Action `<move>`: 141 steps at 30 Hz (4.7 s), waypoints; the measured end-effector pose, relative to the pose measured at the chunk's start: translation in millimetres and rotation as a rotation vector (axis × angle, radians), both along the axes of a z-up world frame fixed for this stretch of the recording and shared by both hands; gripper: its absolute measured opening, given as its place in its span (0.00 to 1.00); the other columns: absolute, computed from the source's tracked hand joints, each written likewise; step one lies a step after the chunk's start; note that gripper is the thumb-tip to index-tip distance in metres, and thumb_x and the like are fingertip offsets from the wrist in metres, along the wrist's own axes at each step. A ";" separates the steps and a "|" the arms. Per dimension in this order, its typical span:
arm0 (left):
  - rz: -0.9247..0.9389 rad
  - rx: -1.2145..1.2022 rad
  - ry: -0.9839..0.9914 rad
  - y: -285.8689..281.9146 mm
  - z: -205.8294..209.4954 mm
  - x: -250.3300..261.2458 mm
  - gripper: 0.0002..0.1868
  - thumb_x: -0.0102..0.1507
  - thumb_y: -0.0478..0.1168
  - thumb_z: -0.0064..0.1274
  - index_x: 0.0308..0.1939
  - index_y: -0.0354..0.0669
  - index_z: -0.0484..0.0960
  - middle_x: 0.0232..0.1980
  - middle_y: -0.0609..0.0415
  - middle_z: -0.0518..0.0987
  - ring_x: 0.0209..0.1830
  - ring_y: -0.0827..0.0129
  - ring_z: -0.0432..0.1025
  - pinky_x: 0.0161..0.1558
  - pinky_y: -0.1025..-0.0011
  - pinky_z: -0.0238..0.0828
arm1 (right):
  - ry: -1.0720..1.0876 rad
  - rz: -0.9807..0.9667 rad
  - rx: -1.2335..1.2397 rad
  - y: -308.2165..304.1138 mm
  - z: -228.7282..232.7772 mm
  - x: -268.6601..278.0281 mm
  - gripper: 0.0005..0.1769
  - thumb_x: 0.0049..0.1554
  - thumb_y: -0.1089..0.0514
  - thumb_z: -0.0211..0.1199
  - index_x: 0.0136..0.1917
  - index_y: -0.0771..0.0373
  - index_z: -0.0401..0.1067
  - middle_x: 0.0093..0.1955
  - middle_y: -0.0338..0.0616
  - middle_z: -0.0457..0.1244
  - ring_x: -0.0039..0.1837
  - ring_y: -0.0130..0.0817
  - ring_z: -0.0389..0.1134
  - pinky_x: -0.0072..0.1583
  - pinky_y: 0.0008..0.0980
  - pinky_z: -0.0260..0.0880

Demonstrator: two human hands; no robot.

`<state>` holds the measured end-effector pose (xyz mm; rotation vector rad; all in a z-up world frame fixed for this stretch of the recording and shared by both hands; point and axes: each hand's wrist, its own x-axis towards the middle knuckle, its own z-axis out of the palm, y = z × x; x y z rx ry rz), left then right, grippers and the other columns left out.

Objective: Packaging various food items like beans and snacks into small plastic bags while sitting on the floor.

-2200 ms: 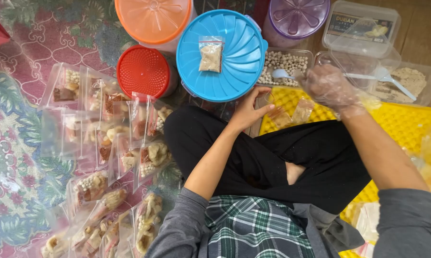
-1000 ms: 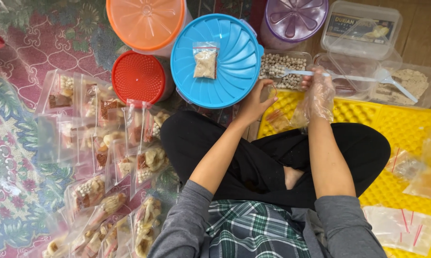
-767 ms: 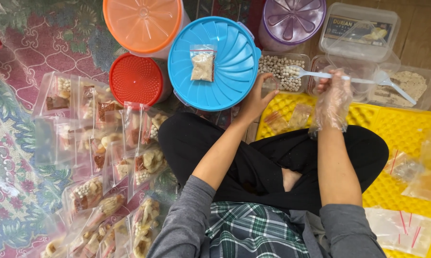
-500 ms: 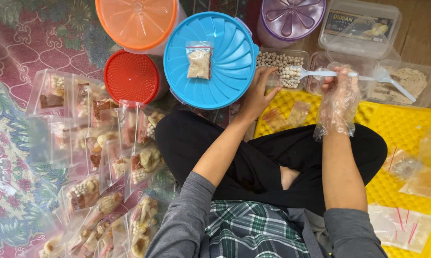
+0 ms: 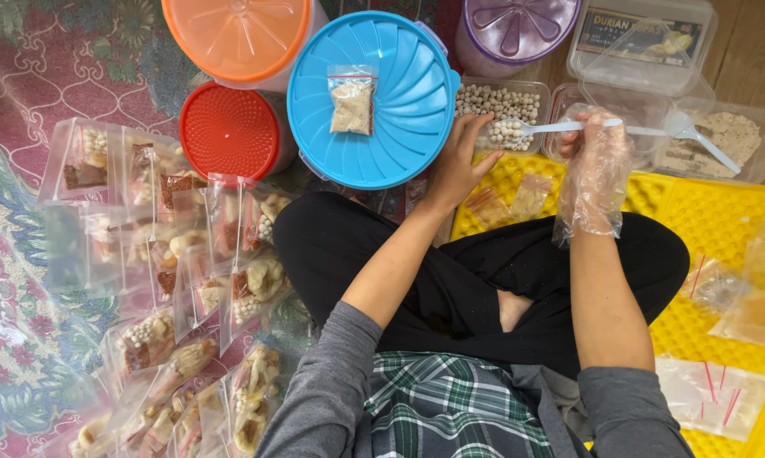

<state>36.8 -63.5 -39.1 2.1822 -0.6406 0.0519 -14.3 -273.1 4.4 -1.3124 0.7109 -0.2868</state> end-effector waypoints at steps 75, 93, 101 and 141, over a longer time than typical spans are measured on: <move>-0.356 -0.591 0.673 114.7 155.1 -39.5 0.29 0.64 0.43 0.67 0.66 0.42 0.74 0.65 0.46 0.73 0.66 0.55 0.70 0.61 0.56 0.73 | 0.371 0.798 -1.778 73.1 -31.2 -22.9 0.11 0.63 0.54 0.54 0.42 0.50 0.75 0.37 0.37 0.69 0.41 0.40 0.75 0.43 0.40 0.74; -0.273 -0.553 0.580 117.4 163.9 -46.1 0.28 0.63 0.45 0.66 0.66 0.44 0.76 0.63 0.51 0.76 0.64 0.62 0.71 0.62 0.60 0.72 | 0.209 0.766 -1.753 53.9 -104.5 -25.2 0.13 0.62 0.60 0.55 0.35 0.60 0.71 0.28 0.38 0.64 0.34 0.45 0.71 0.36 0.44 0.70; -0.208 -0.610 0.515 159.3 188.6 -48.5 0.32 0.61 0.44 0.68 0.64 0.35 0.75 0.62 0.45 0.76 0.64 0.60 0.71 0.62 0.61 0.72 | 0.133 0.824 -1.855 49.1 -106.5 -27.7 0.11 0.62 0.58 0.57 0.37 0.50 0.69 0.28 0.33 0.63 0.34 0.37 0.71 0.37 0.38 0.68; -0.243 -0.635 0.575 144.1 167.5 -56.0 0.30 0.63 0.45 0.66 0.66 0.40 0.75 0.62 0.48 0.76 0.63 0.61 0.71 0.61 0.59 0.73 | 0.046 0.803 -1.346 83.6 -200.9 -38.7 0.15 0.52 0.57 0.74 0.52 0.58 0.76 0.42 0.47 0.69 0.48 0.48 0.72 0.56 0.45 0.75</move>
